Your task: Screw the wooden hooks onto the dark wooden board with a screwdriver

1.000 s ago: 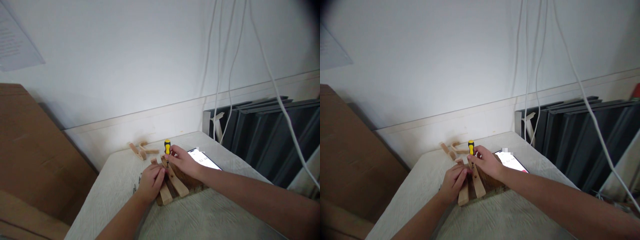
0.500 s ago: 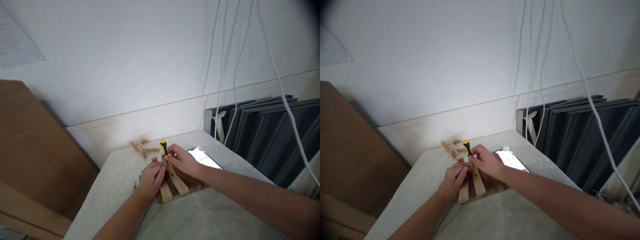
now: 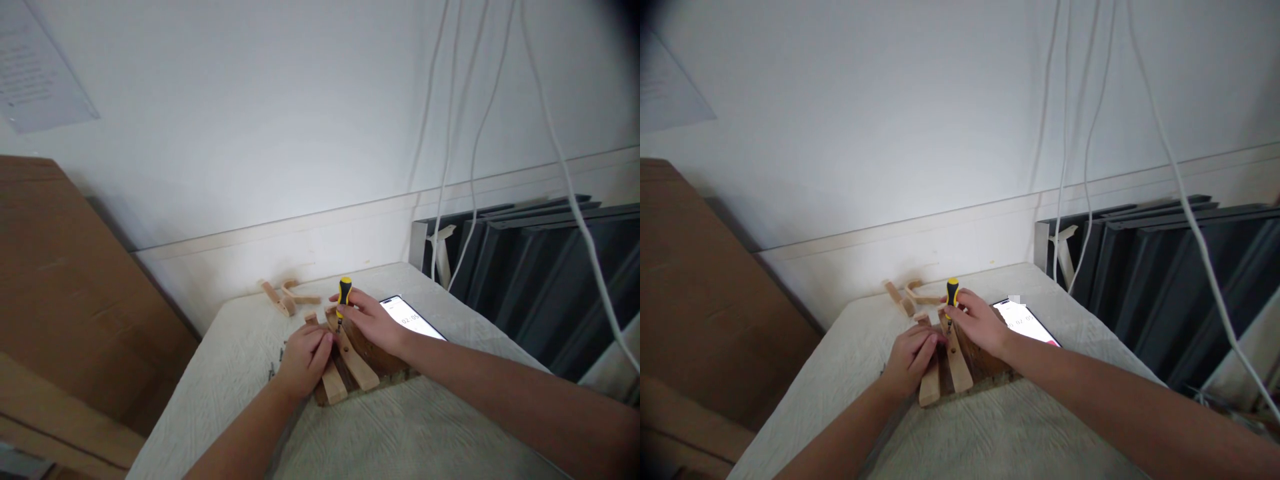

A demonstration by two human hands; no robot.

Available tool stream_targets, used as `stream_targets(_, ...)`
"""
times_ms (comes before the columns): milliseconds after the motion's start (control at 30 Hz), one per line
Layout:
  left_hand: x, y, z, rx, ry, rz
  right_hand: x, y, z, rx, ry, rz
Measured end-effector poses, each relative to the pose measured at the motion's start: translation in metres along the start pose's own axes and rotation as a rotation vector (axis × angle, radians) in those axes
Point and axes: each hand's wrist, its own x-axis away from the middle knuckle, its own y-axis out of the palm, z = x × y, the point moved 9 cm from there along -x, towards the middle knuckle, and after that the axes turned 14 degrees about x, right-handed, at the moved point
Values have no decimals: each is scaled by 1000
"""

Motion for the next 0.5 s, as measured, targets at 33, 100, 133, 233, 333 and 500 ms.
stream_targets(33,0,0,0,0,1,3,0,0,3,34,14,7)
stream_targets(100,0,-1,0,4,8,10,0,2,11,89,71,5)
stream_targets(133,0,-1,0,7,10,12,0,3,14,96,101,-1)
stream_targets(233,0,-1,0,10,7,10,1,5,18,41,142,-23)
stream_targets(333,-1,-1,0,7,2,8,4,2,10,-62,102,-23)
stream_targets(500,-1,0,-1,4,-10,3,5,-1,-8,-29,-28,-35)
